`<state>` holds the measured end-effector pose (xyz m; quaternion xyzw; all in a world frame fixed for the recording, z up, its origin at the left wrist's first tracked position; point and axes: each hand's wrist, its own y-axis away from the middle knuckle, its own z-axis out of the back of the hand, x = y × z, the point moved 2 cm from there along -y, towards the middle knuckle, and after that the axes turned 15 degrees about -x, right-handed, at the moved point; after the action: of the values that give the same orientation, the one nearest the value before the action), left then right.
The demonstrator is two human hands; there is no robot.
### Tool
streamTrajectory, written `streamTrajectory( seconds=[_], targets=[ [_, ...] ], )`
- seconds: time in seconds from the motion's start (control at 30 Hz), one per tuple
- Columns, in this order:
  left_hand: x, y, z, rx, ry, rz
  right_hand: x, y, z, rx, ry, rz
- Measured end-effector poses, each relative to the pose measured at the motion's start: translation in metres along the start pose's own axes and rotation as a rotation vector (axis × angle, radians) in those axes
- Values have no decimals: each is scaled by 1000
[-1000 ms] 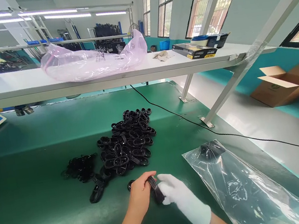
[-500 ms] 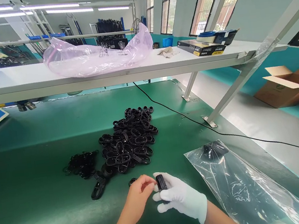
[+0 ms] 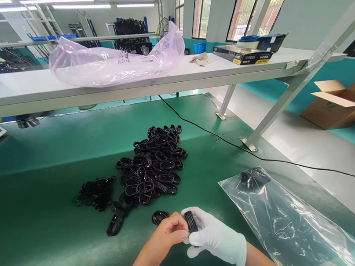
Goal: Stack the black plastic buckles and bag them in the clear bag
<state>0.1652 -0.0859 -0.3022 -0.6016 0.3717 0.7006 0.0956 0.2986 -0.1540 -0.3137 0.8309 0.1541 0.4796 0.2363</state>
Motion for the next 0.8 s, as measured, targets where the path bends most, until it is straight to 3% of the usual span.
streamTrajectory(
  seconds=[0.2, 0.43, 0.5, 0.6, 0.63, 0.7, 0.8],
  targets=[
    [1, -2, -1, -31, -54, -5, 2, 0, 0, -30, -13, -20],
    [4, -11, 13, -339, -134, -71, -5, -4, 8, -4, -183, -53],
    [14, -15, 24, -438, -222, -99, -17, -15, 17, -113, -129, -38],
    [36, -18, 43, -622, -480, -73, -41, -35, 42, -470, 136, -60],
    [44, -18, 48, -671, -577, -38, -48, -41, 50, -528, 210, -43],
    [58, -16, 52, -705, -749, 30, -59, -49, 63, -554, 315, 24],
    [70, -18, 44, -661, -954, 43, -67, -55, 78, -676, 552, 103]
  ],
)
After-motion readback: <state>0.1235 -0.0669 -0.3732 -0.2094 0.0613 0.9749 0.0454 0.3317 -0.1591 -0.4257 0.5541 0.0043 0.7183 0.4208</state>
